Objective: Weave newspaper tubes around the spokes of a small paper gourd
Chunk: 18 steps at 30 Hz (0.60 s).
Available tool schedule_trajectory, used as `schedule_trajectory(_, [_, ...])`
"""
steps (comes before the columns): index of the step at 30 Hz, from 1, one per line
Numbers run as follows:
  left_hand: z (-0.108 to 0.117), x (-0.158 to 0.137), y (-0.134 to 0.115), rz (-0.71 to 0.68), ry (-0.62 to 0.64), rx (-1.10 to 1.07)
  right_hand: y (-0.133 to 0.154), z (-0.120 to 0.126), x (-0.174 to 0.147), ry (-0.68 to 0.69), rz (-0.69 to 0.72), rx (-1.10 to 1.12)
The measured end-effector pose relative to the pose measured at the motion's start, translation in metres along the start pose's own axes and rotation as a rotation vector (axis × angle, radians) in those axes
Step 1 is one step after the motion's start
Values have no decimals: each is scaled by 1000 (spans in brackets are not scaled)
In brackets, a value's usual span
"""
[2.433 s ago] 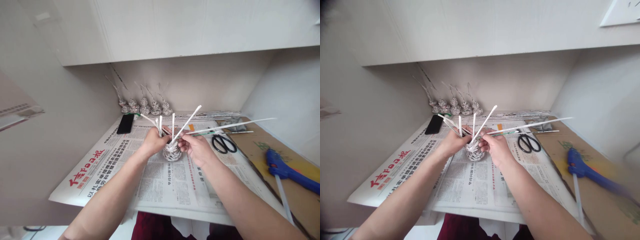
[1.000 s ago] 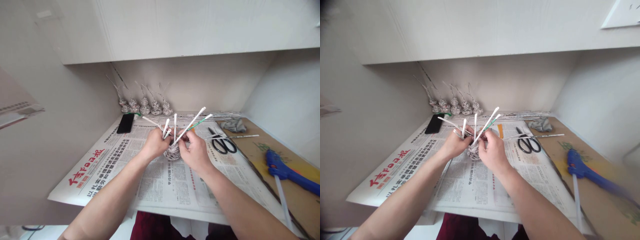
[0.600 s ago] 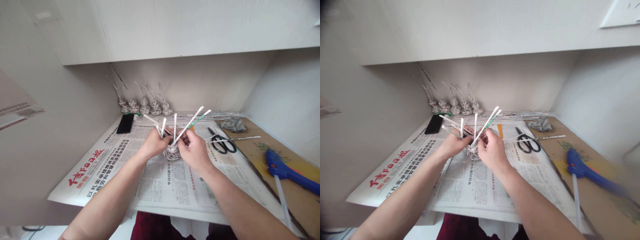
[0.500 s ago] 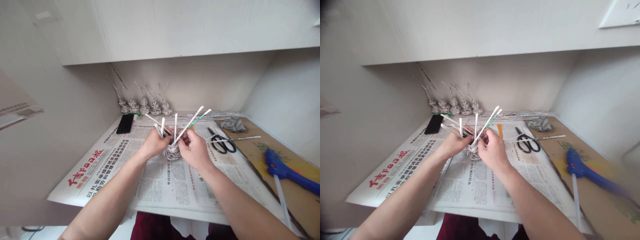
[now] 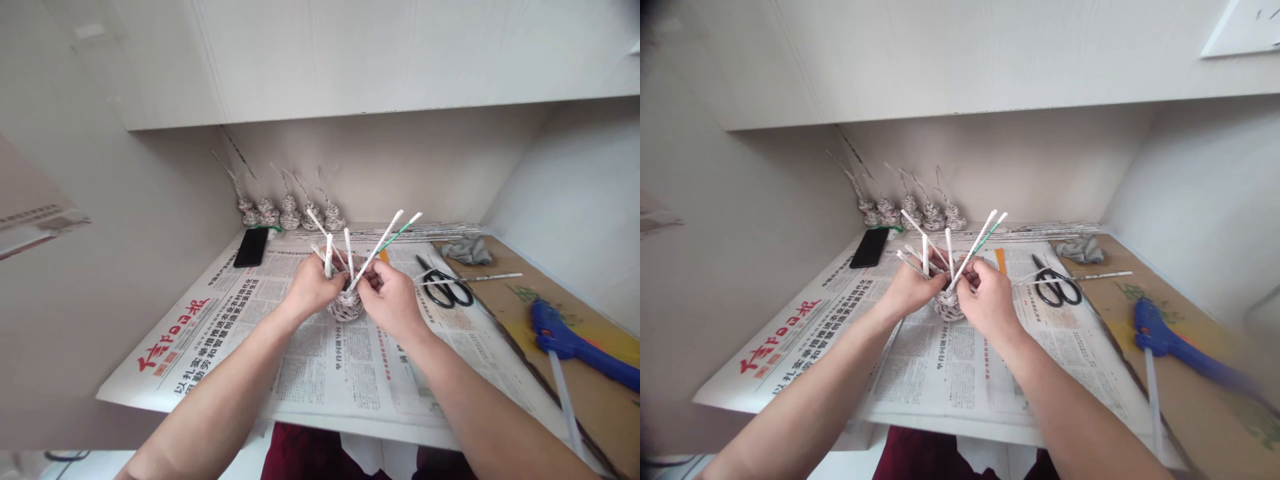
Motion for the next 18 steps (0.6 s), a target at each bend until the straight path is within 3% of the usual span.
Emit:
schedule_trajectory(3, [3,-1,-4,9,97,-117,1,2,1,-11,-8,16])
schedule_trajectory(7, [16,-1,-6,67,374,-373,-5,4,4,6,-61,44])
schedule_trajectory(12, [37,0,-6,3,611,-397,-12,5,9,23,-85,89])
schedule_trajectory(18, [40,3,-1,63,593,-420,-10,5,9,57,-83,97])
Point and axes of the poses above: each hand's wrist, its own x-axis towards the middle knuckle, its own z-axis out of the back of the hand, y = z × x, the point moved 1 cm from there along x, towards the middle knuckle, and after that the axes turned 3 degrees about y, right-handed, at the moved point
